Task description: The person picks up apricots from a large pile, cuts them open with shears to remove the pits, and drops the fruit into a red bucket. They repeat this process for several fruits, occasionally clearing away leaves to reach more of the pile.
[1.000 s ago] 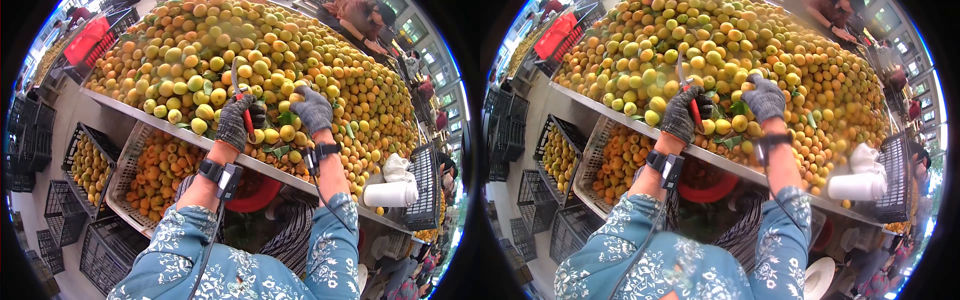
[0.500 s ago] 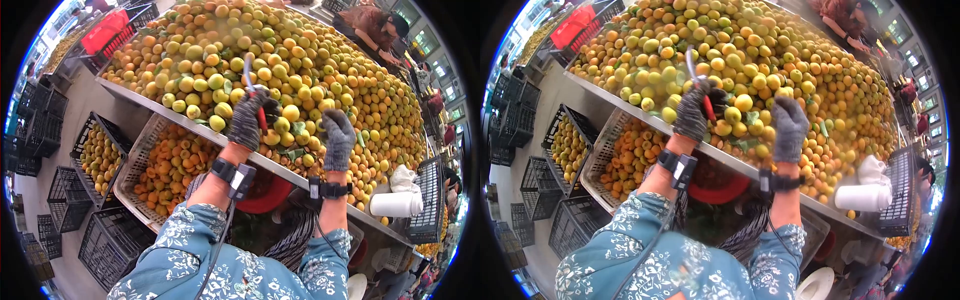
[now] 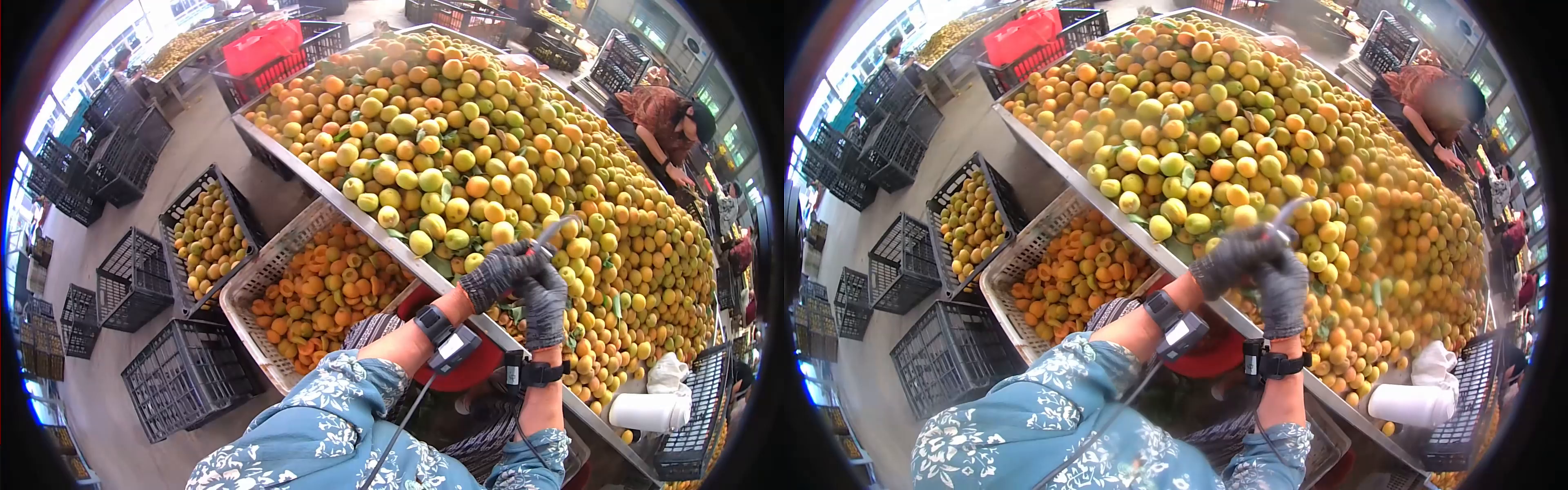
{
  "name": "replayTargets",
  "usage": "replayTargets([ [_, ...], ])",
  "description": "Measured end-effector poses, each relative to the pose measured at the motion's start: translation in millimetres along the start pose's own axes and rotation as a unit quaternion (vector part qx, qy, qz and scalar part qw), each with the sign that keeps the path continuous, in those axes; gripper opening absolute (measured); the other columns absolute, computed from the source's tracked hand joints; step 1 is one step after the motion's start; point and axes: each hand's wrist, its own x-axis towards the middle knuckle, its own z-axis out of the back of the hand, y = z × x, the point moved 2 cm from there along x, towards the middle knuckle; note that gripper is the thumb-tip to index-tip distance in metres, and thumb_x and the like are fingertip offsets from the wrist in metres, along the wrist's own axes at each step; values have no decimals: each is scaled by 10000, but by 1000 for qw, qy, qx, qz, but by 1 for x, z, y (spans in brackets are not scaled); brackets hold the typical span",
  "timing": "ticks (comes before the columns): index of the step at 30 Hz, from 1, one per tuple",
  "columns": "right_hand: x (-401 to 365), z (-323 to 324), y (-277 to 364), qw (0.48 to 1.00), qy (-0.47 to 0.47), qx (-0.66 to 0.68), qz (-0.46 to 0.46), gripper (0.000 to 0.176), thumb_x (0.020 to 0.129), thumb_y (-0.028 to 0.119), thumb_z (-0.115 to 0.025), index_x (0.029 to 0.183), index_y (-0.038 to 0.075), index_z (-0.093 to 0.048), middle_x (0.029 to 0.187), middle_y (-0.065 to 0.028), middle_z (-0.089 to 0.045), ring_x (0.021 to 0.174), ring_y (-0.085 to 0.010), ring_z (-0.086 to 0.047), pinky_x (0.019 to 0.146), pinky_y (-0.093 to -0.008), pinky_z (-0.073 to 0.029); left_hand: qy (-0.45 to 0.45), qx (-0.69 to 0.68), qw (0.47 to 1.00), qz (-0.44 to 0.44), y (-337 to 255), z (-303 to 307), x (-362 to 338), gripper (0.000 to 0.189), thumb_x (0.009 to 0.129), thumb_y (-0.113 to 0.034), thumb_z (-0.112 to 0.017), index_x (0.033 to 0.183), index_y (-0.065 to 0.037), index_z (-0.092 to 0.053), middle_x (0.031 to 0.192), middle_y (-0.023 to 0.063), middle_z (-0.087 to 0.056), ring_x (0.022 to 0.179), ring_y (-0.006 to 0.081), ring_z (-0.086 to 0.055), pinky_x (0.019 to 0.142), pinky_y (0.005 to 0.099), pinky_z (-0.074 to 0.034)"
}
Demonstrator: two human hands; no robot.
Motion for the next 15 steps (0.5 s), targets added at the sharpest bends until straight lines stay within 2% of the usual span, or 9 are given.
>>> replayTargets([
  [1,4,3,-15,992,-66,102,-19,291,860,76,-589,1148,31,-605,987,-52,-635,839,-133,-629,710,-250,-522,24,32,999,12,0,0,0,297,889,-194,-657,1152,-68,-601,961,-32,-613,860,61,-561,757,216,-472],
  [3,1,10,-22,964,-95,246,23,285,830,105,-608,1107,39,-607,953,-52,-635,824,-147,-631,701,-269,-521,21,24,993,-110,4,-4,7,392,859,-266,-695,1176,-55,-599,1015,18,-623,899,98,-589,789,240,-489],
  [4,-3,19,-22,963,-73,259,14,249,789,44,-576,1031,3,-613,900,-67,-633,776,-183,-624,707,-297,-527,6,90,991,-97,1,8,10,397,859,-221,-691,1201,-52,-584,1078,39,-617,943,112,-593,780,245,-502],
  [5,-8,19,-21,949,-114,292,20,225,788,67,-564,999,-6,-591,833,-83,-617,739,-203,-620,681,-308,-532,-34,39,997,-49,-15,9,6,314,860,-156,-682,1145,-54,-596,910,-11,-631,817,72,-596,721,231,-507],
  [7,-24,29,-13,957,-107,270,3,256,796,103,-568,1026,-8,-575,783,-86,-602,705,-195,-604,639,-308,-526,-69,66,993,-68,-28,37,15,236,881,-178,-651,1089,-75,-609,874,-12,-632,760,79,-616,630,243,-522],
  [8,-33,32,-8,957,-108,266,-35,292,815,121,-560,1076,-9,-556,758,-86,-592,676,-185,-593,605,-300,-514,-88,1,991,-100,-35,46,13,223,889,-203,-638,1070,-74,-616,872,22,-652,782,115,-637,672,262,-532],
  [9,-36,41,-20,968,-70,239,-45,293,897,234,-572,1122,47,-555,789,-24,-568,675,-134,-569,532,-253,-487,-108,-64,983,-130,-43,52,9,218,897,-228,-626,1050,-73,-623,869,56,-672,803,150,-657,714,281,-541],
  [11,-48,51,-25,974,-112,181,-80,303,909,272,-580,1123,59,-563,716,12,-522,563,-77,-509,431,-222,-421,-189,-86,972,-106,-60,59,9,200,917,-242,-579,1004,-67,-622,868,74,-679,761,193,-674,663,318,-558],
  [15,-44,56,-8,978,-103,126,-130,310,911,302,-591,1111,65,-579,659,42,-482,465,-41,-428,384,-198,-341,-188,-105,972,-95,-46,69,18,185,903,-238,-595,989,-78,-628,853,74,-676,757,190,-673,660,318,-559],
])
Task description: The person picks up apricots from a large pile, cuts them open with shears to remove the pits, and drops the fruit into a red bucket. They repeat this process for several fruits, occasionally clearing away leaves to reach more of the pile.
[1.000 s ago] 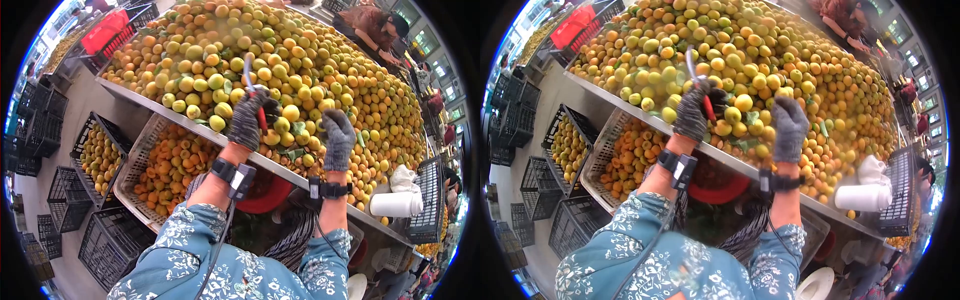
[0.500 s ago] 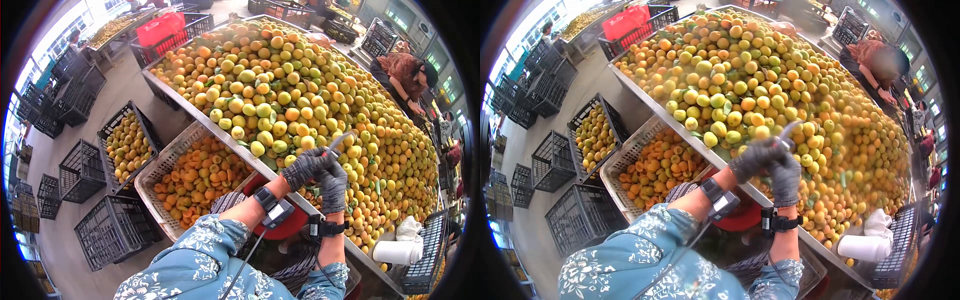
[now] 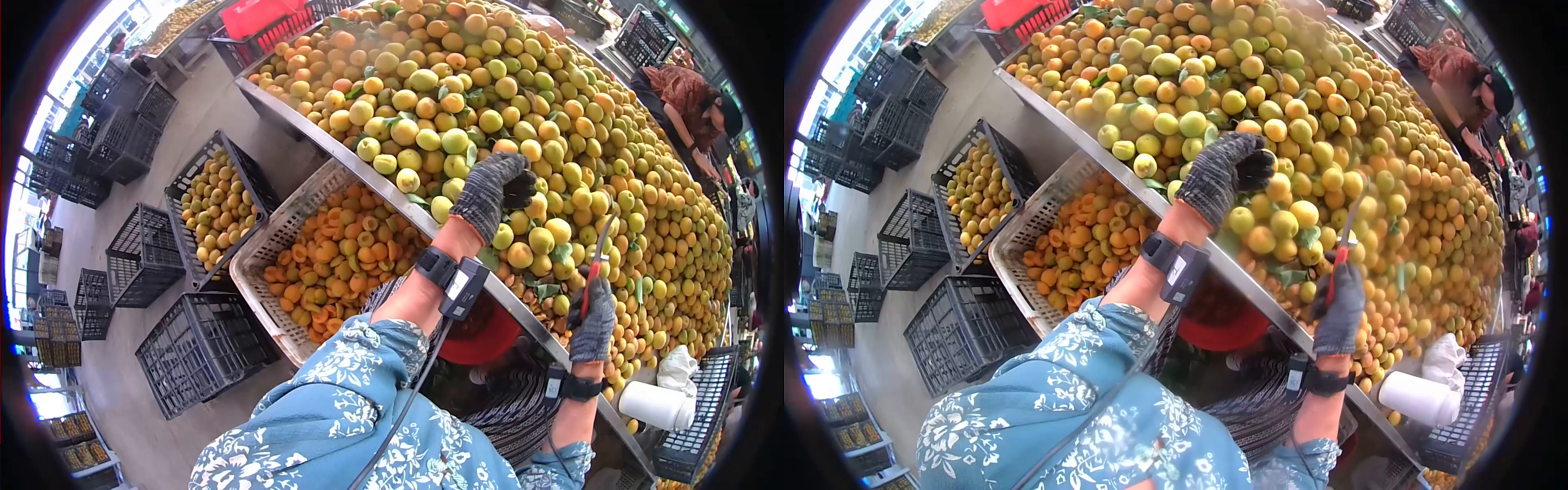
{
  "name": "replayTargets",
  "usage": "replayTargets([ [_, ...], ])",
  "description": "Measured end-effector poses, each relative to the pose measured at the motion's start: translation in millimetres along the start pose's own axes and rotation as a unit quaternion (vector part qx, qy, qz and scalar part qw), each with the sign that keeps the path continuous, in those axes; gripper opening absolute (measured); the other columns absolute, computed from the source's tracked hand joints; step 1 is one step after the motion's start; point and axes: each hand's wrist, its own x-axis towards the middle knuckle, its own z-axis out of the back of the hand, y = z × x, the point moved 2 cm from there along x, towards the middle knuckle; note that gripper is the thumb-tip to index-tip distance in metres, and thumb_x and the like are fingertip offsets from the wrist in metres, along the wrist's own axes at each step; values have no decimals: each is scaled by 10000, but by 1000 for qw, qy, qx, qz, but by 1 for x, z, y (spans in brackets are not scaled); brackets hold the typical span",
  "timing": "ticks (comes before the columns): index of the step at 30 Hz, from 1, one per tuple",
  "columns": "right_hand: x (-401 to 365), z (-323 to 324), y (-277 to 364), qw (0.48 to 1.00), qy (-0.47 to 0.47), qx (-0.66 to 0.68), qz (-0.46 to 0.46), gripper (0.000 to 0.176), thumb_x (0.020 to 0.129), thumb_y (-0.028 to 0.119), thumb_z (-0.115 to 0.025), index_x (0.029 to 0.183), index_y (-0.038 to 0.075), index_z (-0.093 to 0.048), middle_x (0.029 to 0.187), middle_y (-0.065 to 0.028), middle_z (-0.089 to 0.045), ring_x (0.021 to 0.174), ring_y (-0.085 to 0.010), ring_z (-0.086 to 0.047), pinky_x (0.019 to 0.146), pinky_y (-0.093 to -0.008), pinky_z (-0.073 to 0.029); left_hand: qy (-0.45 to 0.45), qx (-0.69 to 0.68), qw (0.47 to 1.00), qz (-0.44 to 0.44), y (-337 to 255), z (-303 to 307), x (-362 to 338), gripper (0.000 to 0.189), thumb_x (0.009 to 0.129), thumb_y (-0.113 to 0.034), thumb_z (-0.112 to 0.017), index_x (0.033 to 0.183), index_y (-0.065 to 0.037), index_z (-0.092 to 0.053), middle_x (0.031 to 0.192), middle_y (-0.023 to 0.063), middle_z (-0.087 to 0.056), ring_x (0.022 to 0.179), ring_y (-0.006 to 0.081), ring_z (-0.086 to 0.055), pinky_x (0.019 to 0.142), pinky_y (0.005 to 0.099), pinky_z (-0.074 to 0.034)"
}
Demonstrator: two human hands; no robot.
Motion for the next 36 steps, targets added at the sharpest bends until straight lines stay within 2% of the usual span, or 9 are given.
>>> replayTargets([
  [4,30,-17,25,990,-35,-78,110,226,850,146,-633,1040,26,-610,614,41,-491,400,-33,-375,355,-188,-264,21,10,1000,15,19,6,12,202,891,-259,-610,970,-74,-627,835,65,-672,735,184,-669,654,315,-555],
  [14,42,-10,16,992,-92,26,80,203,838,187,-680,971,42,-631,553,45,-479,373,-46,-388,345,-183,-285,50,180,977,-101,-44,13,61,220,889,-181,-609,1043,-24,-615,912,137,-669,818,237,-675,711,348,-578],
  [22,19,16,1,980,-146,107,83,176,835,140,-659,978,46,-615,574,46,-475,394,-52,-407,346,-201,-294,141,511,843,-90,-55,-44,130,226,900,-158,-595,1080,-25,-618,1008,53,-625,935,148,-638,777,285,-553],
  [24,9,29,2,982,-129,115,78,201,826,145,-664,979,26,-609,589,38,-482,396,-52,-411,347,-200,-306,164,428,887,-51,-52,-59,146,254,860,-236,-656,1053,-73,-626,865,33,-648,665,139,-622,543,267,-533],
  [26,-3,35,5,978,-130,140,79,222,816,149,-668,976,9,-603,601,32,-486,400,-56,-415,354,-198,-319,124,561,818,-6,-41,-68,209,247,864,-283,-637,1004,-81,-663,877,15,-641,757,124,-628,614,274,-546],
  [30,-13,52,2,976,-164,116,79,274,749,96,-703,993,5,-619,732,3,-579,466,-53,-460,376,-186,-347,195,649,720,-146,-25,-113,235,371,827,-306,-659,1086,-40,-653,1030,92,-670,861,176,-649,725,289,-541],
  [32,-16,55,9,973,-166,142,72,282,729,79,-708,989,8,-624,744,2,-587,479,-53,-468,378,-185,-349,250,798,458,-303,-5,-138,258,440,816,-336,-661,1122,-20,-637,1108,144,-655,970,239,-637,839,322,-504],
  [33,-17,56,12,971,-167,160,65,291,709,61,-712,984,11,-629,756,0,-595,492,-52,-476,380,-183,-351,219,731,600,-240,4,-141,262,526,784,-367,-687,1167,-14,-615,1144,167,-639,1062,281,-605,924,354,-455],
  [36,-16,65,12,962,-182,201,29,298,693,47,-709,979,9,-632,745,-1,-593,482,-57,-473,384,-182,-359,215,751,565,-268,29,-165,277,633,745,-388,-723,1231,-12,-570,1199,183,-608,1110,289,-582,952,355,-441],
])
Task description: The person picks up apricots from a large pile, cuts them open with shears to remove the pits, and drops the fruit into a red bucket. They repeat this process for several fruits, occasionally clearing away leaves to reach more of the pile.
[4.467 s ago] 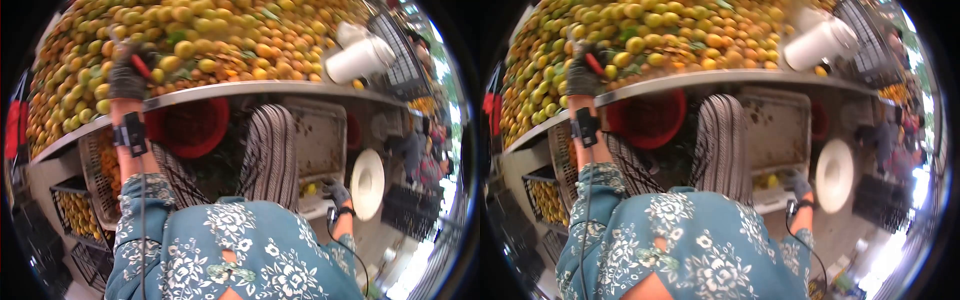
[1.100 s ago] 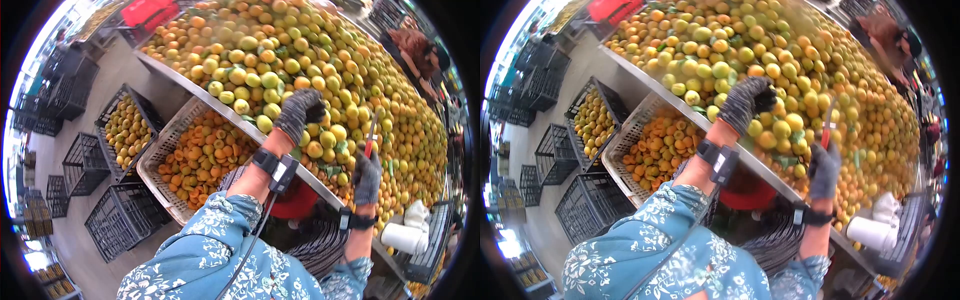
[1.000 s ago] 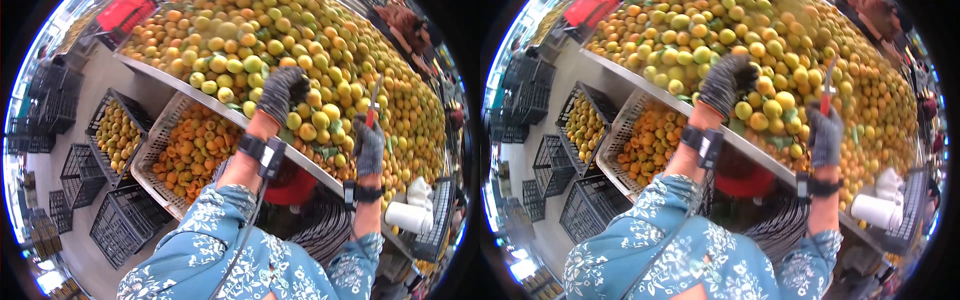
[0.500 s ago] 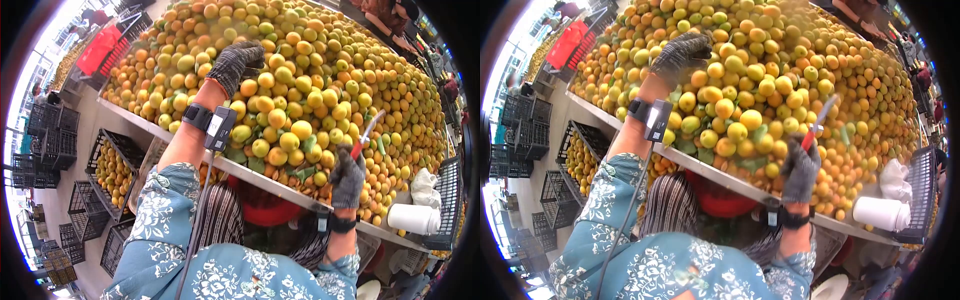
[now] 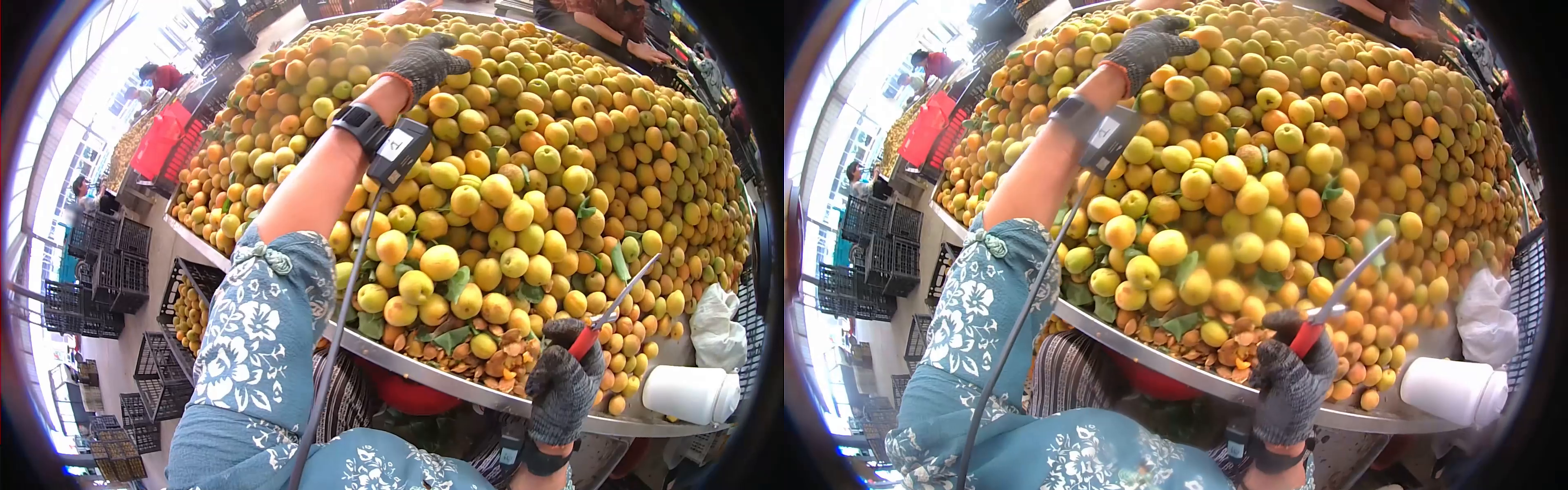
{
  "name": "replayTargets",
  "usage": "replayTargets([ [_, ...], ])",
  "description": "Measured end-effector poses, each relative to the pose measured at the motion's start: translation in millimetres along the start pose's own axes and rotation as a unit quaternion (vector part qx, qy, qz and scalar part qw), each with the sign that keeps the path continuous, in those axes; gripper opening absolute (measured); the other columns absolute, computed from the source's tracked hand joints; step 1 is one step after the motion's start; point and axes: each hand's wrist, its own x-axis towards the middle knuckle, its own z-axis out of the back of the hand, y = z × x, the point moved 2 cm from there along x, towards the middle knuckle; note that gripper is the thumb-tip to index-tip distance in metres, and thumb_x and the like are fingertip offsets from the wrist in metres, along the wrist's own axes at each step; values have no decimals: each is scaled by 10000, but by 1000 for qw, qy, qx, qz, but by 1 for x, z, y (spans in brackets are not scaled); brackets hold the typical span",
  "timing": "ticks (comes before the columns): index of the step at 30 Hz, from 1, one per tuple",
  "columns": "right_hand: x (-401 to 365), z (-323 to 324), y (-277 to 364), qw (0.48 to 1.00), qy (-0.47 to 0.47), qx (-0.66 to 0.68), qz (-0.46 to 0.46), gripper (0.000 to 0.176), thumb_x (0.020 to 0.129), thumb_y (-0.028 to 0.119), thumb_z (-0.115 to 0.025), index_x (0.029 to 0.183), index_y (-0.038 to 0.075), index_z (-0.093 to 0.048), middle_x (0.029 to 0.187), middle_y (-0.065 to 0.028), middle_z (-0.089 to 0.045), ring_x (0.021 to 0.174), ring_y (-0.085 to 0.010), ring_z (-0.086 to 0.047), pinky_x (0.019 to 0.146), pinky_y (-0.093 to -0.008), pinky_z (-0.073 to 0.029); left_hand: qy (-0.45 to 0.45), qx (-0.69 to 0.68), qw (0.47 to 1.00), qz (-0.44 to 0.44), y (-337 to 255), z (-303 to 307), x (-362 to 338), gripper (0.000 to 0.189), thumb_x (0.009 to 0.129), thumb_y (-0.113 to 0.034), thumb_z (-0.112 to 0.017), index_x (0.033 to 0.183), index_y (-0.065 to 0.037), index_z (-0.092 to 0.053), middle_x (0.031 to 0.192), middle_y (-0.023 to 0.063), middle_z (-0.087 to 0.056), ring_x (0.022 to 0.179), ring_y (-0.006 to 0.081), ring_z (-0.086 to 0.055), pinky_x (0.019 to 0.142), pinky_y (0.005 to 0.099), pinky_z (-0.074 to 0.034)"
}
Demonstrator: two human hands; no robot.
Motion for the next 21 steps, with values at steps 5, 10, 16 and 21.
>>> replayTargets([
  [5,5,9,-1,1000,18,-7,-17,340,742,105,-668,1028,-45,-564,576,-35,-519,367,-90,-439,320,-210,-357,-36,88,995,19,-5,-31,25,730,700,-453,-750,1304,-114,-520,1244,180,-579,1163,324,-544,977,375,-427],
  [10,6,14,4,998,21,-23,-47,344,726,112,-666,1017,-44,-571,573,-39,-520,368,-102,-438,327,-213,-359,1,132,989,70,0,-49,34,714,712,-473,-742,1313,-161,-516,1236,167,-586,1152,319,-555,972,395,-434],
  [16,4,4,8,994,64,8,-86,287,800,46,-686,1072,2,-606,654,1,-563,463,-74,-482,411,-193,-373,-9,230,972,53,9,-49,43,625,701,-497,-716,1231,-193,-582,1169,124,-623,1110,310,-577,965,399,-433],
  [21,4,0,10,995,20,-18,-99,294,709,39,-682,989,-21,-617,687,-27,-569,461,-76,-475,407,-196,-357,74,152,984,57,12,-42,24,495,686,-326,-733,1122,-117,-628,990,106,-678,932,272,-638,849,365,-482],
])
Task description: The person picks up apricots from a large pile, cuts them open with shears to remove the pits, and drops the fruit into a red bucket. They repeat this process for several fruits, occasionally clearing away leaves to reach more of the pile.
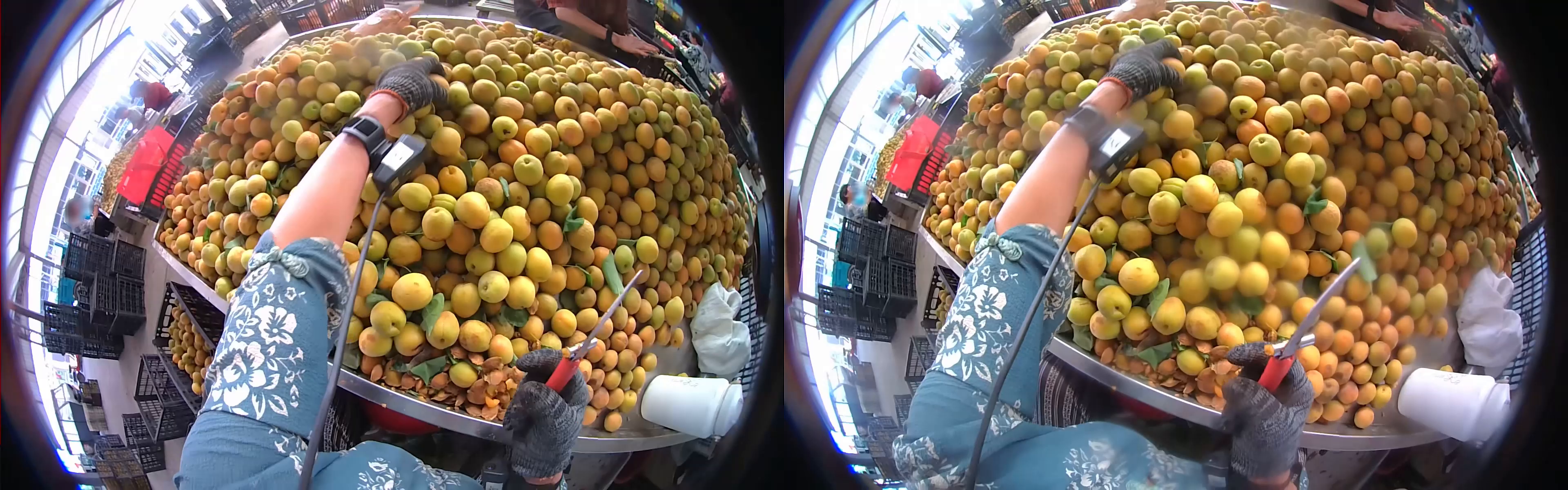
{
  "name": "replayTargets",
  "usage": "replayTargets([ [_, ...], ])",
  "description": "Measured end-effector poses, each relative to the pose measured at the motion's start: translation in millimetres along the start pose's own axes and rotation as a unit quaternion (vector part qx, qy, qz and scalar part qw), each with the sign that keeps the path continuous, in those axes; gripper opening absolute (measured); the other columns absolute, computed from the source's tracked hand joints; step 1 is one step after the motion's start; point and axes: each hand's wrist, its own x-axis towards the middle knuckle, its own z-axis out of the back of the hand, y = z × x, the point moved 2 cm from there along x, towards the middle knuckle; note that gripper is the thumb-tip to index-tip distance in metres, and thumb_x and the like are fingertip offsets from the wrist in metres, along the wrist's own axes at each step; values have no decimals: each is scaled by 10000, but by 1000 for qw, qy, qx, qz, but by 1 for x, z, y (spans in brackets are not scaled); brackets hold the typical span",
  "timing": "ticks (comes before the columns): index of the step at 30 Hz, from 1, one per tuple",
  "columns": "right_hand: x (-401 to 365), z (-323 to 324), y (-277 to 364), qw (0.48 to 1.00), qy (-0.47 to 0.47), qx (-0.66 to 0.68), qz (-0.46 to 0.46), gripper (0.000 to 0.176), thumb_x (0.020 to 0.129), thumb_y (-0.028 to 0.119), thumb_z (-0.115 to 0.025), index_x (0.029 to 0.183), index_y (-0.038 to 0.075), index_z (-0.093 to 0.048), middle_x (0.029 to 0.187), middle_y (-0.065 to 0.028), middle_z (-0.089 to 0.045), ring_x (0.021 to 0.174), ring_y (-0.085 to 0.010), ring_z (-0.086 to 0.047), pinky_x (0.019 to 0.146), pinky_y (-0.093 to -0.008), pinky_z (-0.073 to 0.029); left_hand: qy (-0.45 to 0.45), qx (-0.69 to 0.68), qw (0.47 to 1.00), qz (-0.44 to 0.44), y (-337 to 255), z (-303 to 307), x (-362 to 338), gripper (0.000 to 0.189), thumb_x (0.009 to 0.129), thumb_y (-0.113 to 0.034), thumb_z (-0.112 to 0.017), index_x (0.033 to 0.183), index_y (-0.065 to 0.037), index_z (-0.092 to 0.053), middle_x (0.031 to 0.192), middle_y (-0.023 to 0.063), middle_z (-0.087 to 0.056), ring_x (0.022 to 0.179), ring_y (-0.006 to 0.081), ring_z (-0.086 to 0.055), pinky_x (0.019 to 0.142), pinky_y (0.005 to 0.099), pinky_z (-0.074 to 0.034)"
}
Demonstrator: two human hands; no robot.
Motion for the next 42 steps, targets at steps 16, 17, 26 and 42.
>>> replayTargets([
  [16,-4,-3,7,1000,23,-1,-6,264,707,43,-687,963,5,-636,624,2,-537,417,-69,-448,390,-196,-340,43,-162,978,-127,-87,-6,-40,449,788,-414,-631,1124,-116,-650,1071,114,-672,1000,274,-631,894,359,-470],
  [17,-4,-3,7,1000,11,4,5,267,706,45,-684,964,3,-633,656,-6,-547,435,-72,-457,398,-194,-348,46,-104,985,-128,-99,-18,-30,458,824,-413,-605,1180,-126,-628,1113,120,-657,1037,268,-619,915,363,-459],
  [26,-5,-1,7,999,-13,44,27,251,803,45,-678,1042,0,-612,627,18,-538,453,-69,-465,412,-190,-363,44,122,987,-99,-133,-77,8,594,832,-564,-472,1187,-118,-638,1250,144,-566,1237,339,-443,1033,477,-299],
  [42,-4,0,13,1000,-5,-1,-8,295,706,56,-659,988,-18,-614,686,-24,-565,456,-84,-475,387,-200,-372,263,-39,962,-58,-119,-66,12,605,769,-644,-600,1039,-114,-712,961,57,-691,893,198,-616,867,316,-454],
])
